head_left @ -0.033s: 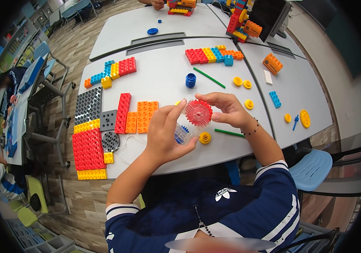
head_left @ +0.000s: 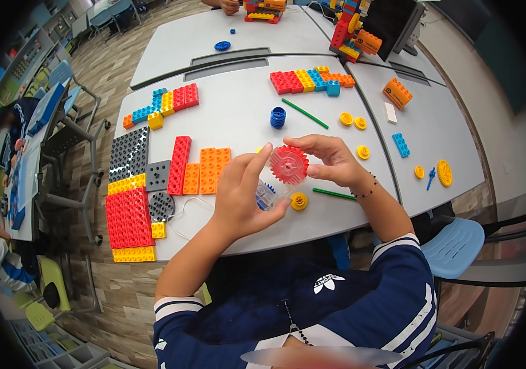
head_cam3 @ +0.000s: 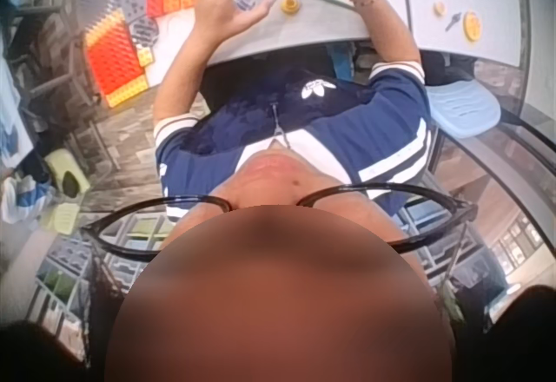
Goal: The person assembles a gear mechanism using colorful plastic gears, rods, and connectors. They insert a green rod through a transparent housing, attach red and blue gears, and secure them with yellow end caps. The person repeatedly adjusts and tests the assembly, adding and removing components to refine the structure.
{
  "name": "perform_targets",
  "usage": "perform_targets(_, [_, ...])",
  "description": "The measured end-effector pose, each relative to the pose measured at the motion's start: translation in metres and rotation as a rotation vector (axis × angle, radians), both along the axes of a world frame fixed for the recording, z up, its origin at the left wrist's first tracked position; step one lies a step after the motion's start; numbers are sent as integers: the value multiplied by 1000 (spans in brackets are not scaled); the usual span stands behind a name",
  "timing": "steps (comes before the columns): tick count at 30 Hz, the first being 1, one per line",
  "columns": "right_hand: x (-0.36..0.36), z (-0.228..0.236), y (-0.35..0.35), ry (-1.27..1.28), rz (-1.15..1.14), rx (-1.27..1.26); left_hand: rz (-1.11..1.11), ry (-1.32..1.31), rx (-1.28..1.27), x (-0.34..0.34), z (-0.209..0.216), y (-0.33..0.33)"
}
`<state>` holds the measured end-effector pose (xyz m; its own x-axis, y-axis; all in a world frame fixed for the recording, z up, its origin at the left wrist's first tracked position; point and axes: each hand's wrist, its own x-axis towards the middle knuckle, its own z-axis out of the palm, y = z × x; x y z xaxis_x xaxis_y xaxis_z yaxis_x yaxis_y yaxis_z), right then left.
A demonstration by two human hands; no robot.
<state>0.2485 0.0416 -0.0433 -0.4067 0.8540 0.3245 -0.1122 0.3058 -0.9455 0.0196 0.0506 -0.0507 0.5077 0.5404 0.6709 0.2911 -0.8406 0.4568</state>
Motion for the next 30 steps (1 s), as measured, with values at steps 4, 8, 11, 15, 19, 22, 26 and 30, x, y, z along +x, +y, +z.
perform_targets(4, [-7, 1, 2, -110, -82, 42, -110, 1, -70, 5, -3, 5])
perform_targets(8, [-9, 1, 0, -174, -73, 79, -234, -19, -266, 4, -6, 3])
perform_targets(11, [-3, 3, 4, -61, -11, -58, -330, -113, -446, 3, -7, 4])
perform_targets(15, [11, 0, 34, -275, -304, -19, -483, -473, -986, 0, -7, 8])
perform_targets(19, [12, -19, 71, -748, -528, 389, -564, -618, -1119, -6, -8, 17])
perform_targets(22, [8, -33, 87, -990, -569, 476, -698, -719, -1278, -9, -10, 25])
perform_targets(26, [10, -22, 80, -708, -565, 134, -692, -769, -1306, -14, -13, 29])
perform_targets(30, [5, 5, 44, -97, -387, -2, -720, -788, -1230, -13, -11, 28])
